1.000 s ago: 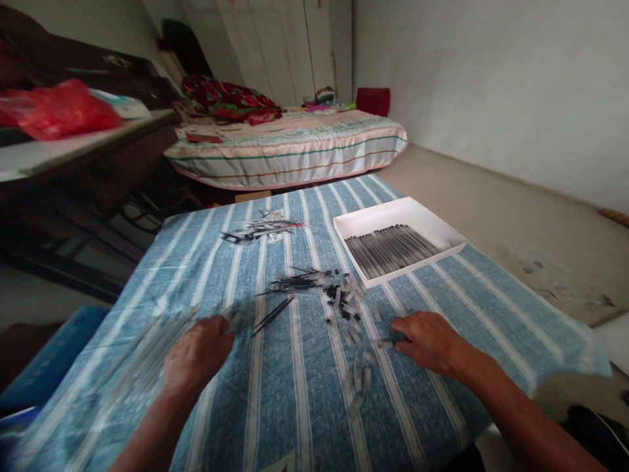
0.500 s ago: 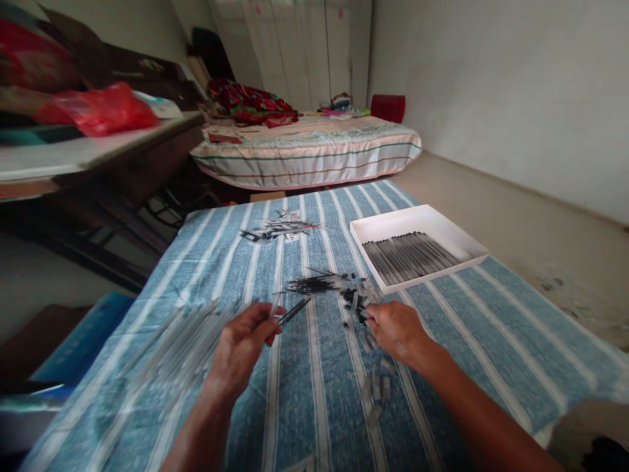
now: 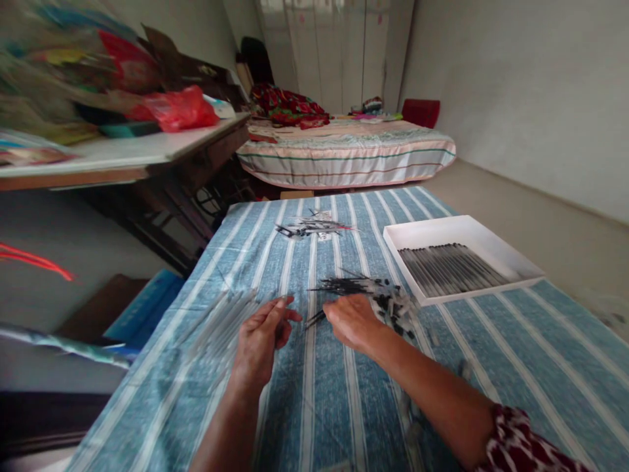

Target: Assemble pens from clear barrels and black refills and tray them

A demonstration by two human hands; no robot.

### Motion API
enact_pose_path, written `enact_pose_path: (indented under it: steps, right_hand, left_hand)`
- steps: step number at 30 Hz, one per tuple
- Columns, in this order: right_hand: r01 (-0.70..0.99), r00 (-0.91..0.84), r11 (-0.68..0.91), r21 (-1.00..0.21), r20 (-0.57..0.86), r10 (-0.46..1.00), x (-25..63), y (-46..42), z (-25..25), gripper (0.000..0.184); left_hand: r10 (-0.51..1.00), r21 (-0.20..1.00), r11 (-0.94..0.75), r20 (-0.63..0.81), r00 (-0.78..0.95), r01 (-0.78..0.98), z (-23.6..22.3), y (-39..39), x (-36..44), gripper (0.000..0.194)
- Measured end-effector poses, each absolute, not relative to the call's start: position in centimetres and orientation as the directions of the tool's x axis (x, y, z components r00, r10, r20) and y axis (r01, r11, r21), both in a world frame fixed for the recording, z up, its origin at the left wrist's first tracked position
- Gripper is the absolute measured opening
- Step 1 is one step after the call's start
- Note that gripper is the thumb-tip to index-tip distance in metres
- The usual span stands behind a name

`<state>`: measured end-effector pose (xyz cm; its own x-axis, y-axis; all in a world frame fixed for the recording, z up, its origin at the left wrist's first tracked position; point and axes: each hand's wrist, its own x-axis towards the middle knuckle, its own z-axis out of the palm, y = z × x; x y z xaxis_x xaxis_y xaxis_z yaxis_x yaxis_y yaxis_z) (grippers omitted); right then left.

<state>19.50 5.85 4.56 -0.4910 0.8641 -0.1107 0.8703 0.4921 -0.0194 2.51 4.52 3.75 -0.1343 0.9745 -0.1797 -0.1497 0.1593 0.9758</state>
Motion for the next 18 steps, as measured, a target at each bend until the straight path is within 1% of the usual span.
enact_pose_path:
  steps: [6,11,14,18]
  right_hand:
    - [0.817,-0.562,0.572,0.068,-0.123,0.818,18.3,7.5,3.7,0.023]
    - [0.782,-0.598,0.614,0.111,-0.144,0.788,19.1,8.0,3.6,0.023]
    - [0.781,-0.603,0.612,0.127,-0.102,0.791,19.9,7.8,4.3,0.023]
    - [0.780,-0.621,0.620,0.084,-0.016,0.784,21.0,6.8,5.6,0.021]
  left_hand:
    - [0.968,0.977,0.188,-0.202,-0.147,-0.104,3.5,4.2,2.3,0.032]
    - [0.978,0.981,0.186,-0.190,-0.089,-0.051,3.5,4.1,2.4,0.026]
    - [0.982,0.982,0.186,-0.186,-0.044,-0.016,3.6,4.0,2.3,0.021]
    - [0.975,0.977,0.212,-0.214,0.060,0.036,3.8,3.8,2.4,0.020]
